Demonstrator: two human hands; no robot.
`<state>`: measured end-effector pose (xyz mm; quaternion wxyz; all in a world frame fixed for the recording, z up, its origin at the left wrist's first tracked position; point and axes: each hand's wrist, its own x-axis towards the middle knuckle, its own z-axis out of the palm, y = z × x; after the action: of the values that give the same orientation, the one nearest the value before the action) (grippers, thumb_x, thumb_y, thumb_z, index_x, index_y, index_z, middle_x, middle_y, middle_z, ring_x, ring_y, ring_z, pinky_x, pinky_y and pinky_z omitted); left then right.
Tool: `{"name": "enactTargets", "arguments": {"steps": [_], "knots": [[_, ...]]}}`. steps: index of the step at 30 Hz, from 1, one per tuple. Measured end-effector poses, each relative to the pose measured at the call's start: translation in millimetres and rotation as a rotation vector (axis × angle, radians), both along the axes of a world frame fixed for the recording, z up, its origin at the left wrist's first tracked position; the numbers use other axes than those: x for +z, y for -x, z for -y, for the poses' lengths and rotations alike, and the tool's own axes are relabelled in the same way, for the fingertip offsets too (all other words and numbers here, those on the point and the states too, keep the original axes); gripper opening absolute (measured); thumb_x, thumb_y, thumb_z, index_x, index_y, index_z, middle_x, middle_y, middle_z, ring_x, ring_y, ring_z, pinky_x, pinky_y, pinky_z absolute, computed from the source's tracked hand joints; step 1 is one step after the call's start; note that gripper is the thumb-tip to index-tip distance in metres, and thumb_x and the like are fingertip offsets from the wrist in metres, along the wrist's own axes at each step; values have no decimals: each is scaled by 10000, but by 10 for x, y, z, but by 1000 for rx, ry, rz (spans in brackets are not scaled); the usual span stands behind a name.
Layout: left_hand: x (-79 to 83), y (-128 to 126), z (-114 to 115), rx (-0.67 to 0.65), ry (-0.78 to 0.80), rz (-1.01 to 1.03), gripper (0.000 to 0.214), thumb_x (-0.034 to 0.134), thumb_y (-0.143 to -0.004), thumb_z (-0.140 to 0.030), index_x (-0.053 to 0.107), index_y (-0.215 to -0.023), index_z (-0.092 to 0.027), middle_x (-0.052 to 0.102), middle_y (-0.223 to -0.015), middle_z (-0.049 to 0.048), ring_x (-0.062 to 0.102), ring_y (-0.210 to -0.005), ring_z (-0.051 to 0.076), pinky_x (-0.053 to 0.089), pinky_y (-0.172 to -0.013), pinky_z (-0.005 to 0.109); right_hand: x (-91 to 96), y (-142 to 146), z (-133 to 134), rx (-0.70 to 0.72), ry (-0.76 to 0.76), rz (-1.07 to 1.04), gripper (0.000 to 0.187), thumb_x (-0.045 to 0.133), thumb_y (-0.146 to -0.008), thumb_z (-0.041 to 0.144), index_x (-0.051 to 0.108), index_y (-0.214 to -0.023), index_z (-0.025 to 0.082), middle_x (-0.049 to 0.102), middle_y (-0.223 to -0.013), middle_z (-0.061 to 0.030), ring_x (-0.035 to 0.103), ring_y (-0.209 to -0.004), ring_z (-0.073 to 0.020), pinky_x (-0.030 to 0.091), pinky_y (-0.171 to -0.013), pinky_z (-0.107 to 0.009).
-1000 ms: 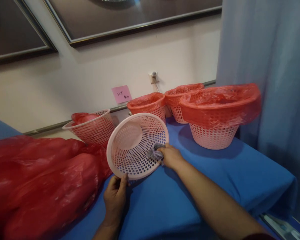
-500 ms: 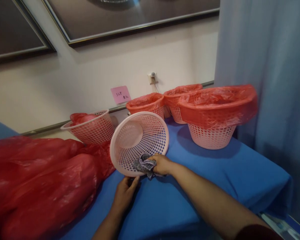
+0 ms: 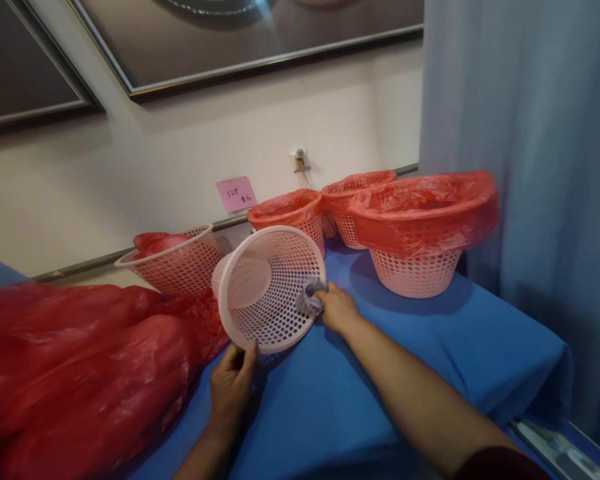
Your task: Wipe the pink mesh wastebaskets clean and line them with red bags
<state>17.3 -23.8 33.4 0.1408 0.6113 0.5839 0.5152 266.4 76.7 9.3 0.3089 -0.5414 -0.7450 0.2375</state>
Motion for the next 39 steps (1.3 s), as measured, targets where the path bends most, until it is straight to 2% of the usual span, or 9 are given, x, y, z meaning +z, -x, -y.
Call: {"name": "enactTargets", "arguments": {"steps": [3, 6, 10, 17, 23, 28, 34, 36, 39], "knots": [[101, -17, -109, 98, -194, -29, 444, 632, -886, -561, 564, -623, -210, 551, -575, -35, 503, -545, 121, 438, -561, 226, -119, 164, 8, 255, 32, -53, 443, 729, -732, 60, 814, -1114, 269, 714, -1059, -25, 669, -943, -182, 526, -908, -281], [46, -18, -142, 123, -231, -62, 367, 659, -867, -517, 625, -678, -204, 593, -602, -27, 529, -563, 131, 466, -591, 232, -191, 268, -11, 372, 17, -114, 437, 759, -738, 90, 812, -1133, 267, 739, -1052, -11, 681, -962, -165, 539, -927, -264], [-123, 14, -140, 73, -42, -112, 356, 679, -840, -525, 736, -741, -188, 733, -668, 42, 659, -619, 205, 550, -643, 284, -266, 287, -71, 407, 6, -204, 407, 727, -769, 106, 809, -1141, 252, 748, -1055, -26, 685, -976, -182, 546, -960, -309], [-254, -20, -266, -269, 263, -101, 332, 701, -826, -474, 847, -973, -213, 845, -1016, 97, 788, -985, 323, 618, -936, 431, -298, 266, -46, 366, 22, -188, 493, 708, -740, 82, 788, -1195, 252, 714, -1136, -49, 669, -1029, -195, 536, -965, -312], [-156, 0, -224, -120, 138, -28, 383, 627, -855, -513, 786, -811, -168, 797, -778, 77, 736, -737, 265, 592, -711, 336, -106, 339, 164, 440, -38, -140, 474, 762, -803, 249, 739, -1277, 252, 697, -1131, -45, 655, -1045, -201, 528, -971, -309], [-43, 115, -172, 95, -61, 6, 387, 612, -874, -534, 718, -791, -172, 703, -705, 20, 637, -667, 192, 520, -658, 263, 60, 199, 183, 95, -34, 103, 478, 683, -835, 163, 732, -1286, 315, 651, -1197, -60, 666, -1004, -213, 516, -913, -300], [-66, 112, -165, 74, -109, -14, 348, 620, -906, -486, 678, -760, -175, 636, -672, -8, 568, -638, 154, 469, -625, 235, 205, -75, 87, -286, -49, 165, 589, 545, -921, 133, 564, -1496, 263, 555, -1320, -145, 608, -1161, -287, 472, -1013, -397], [-85, 109, -179, 56, -115, -2, 347, 624, -907, -485, 683, -769, -172, 639, -675, -9, 570, -636, 152, 467, -621, 234, 163, 1, 125, -190, 3, 157, 542, 577, -916, 160, 612, -1449, 256, 567, -1301, -135, 626, -1109, -267, 485, -987, -376], [-100, 143, -202, 67, -142, 30, 366, 638, -895, -505, 662, -740, -175, 629, -656, -16, 557, -607, 144, 453, -592, 232, 49, 185, 202, 134, 64, 109, 501, 668, -847, 150, 712, -1323, 296, 614, -1229, -70, 647, -1029, -206, 505, -936, -294]]}}
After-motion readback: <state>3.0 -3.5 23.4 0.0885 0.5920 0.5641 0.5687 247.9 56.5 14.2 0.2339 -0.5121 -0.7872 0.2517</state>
